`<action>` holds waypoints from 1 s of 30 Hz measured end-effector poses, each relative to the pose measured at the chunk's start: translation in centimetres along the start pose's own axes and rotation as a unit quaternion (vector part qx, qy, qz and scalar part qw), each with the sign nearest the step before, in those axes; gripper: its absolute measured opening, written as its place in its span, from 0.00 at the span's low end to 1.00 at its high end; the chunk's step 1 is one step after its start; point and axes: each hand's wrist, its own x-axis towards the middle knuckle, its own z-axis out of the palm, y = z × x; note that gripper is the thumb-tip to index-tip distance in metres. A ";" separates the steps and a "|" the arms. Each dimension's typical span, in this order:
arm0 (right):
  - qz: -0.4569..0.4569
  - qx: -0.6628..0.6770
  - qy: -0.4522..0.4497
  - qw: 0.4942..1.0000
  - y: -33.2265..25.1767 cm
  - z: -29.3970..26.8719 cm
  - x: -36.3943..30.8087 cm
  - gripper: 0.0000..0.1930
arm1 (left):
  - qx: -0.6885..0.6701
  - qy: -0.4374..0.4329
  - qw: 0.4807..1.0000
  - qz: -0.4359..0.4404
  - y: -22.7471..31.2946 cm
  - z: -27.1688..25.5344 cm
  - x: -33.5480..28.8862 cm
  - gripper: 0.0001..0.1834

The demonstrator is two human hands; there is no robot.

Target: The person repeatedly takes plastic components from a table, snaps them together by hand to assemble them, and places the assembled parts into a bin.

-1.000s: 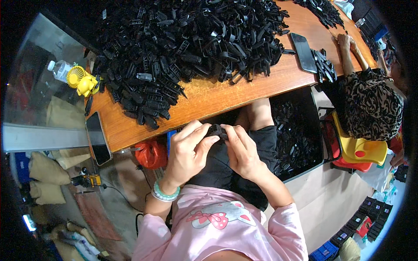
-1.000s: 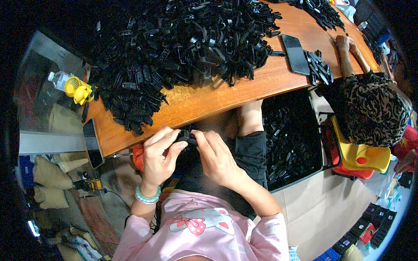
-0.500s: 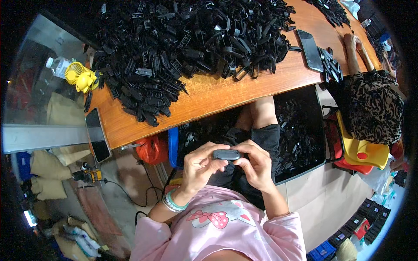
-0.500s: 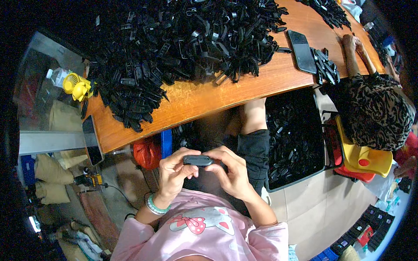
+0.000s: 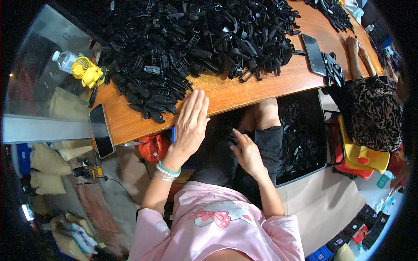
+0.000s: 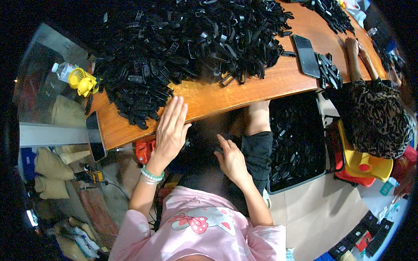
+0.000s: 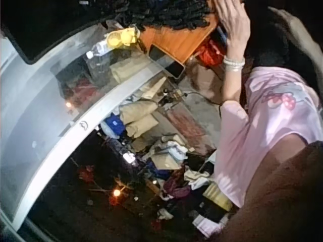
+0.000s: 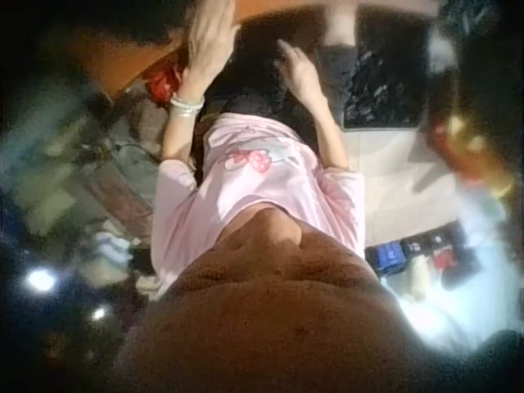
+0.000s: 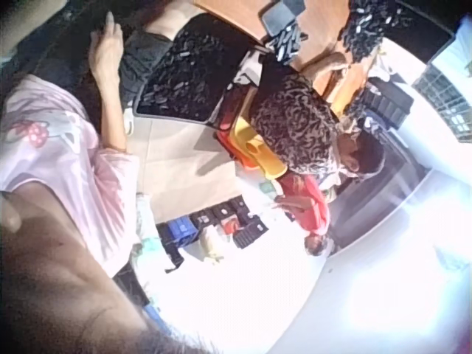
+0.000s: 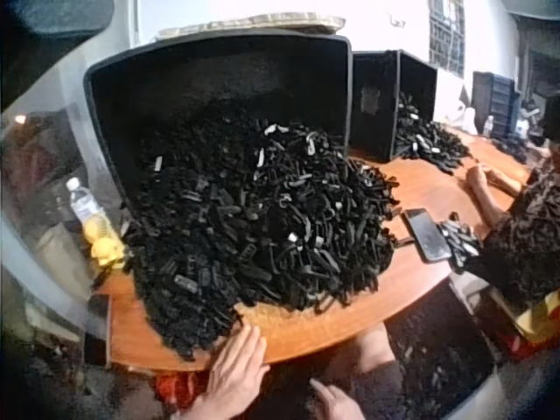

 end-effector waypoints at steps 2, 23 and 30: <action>-0.006 -0.017 -0.012 1.000 0.9 0.8 -0.2 0.27 | 0.015 0.014 0.999 0.025 -0.9 0.9 -0.8 0.29; -0.048 -0.112 0.022 0.992 4.6 4.3 -0.2 0.13 | -0.662 0.085 0.646 -0.369 -6.8 -6.3 -11.9 0.07; -0.017 -0.148 0.010 0.989 4.4 3.8 -0.4 0.12 | -0.538 0.216 0.587 -0.565 -14.4 0.1 -24.0 0.12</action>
